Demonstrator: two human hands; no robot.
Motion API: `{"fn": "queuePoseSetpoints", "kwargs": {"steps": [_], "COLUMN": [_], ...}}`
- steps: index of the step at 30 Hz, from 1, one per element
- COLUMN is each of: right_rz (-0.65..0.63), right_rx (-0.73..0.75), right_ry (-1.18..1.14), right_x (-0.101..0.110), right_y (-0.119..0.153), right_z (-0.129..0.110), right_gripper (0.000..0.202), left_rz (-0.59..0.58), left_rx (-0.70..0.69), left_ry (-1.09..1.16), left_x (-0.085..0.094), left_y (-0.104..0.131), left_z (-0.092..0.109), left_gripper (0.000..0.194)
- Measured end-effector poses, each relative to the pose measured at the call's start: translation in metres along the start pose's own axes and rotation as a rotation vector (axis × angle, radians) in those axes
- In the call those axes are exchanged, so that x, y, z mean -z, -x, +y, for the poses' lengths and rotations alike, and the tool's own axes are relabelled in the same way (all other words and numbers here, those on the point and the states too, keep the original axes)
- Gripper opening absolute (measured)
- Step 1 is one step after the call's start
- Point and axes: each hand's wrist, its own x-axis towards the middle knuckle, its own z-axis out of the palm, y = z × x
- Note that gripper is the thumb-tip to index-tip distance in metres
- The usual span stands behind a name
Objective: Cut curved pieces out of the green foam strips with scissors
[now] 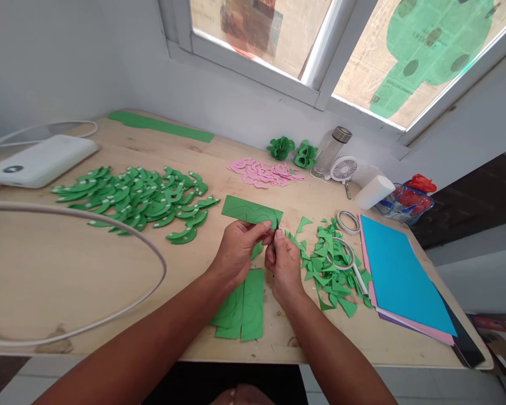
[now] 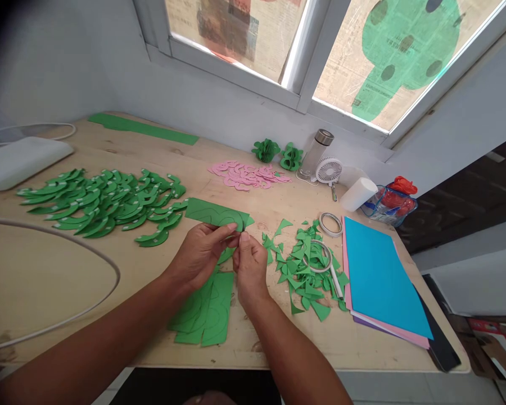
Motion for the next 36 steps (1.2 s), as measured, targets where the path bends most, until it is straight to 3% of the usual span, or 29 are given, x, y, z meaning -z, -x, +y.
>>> {"fn": "queuePoseSetpoints", "kwargs": {"steps": [10,24,36], "right_rz": [-0.003,-0.005,-0.007], "right_rx": [0.003,-0.02,-0.001], "right_ry": [0.001,0.015,0.023], "right_x": [0.0,0.0,-0.001], "right_y": [0.0,0.001,0.004], "right_z": [0.0,0.004,0.002], "right_gripper": [0.048,0.049,0.048], "left_rz": [0.005,0.119,0.002], "left_rx": [0.003,-0.02,-0.065], "left_ry": [-0.001,-0.098,-0.308], "left_x": [0.0,0.002,0.01], "left_y": [0.0,-0.001,-0.004], "left_z": [0.001,0.003,0.001], "left_gripper": [0.023,0.027,0.032]}}
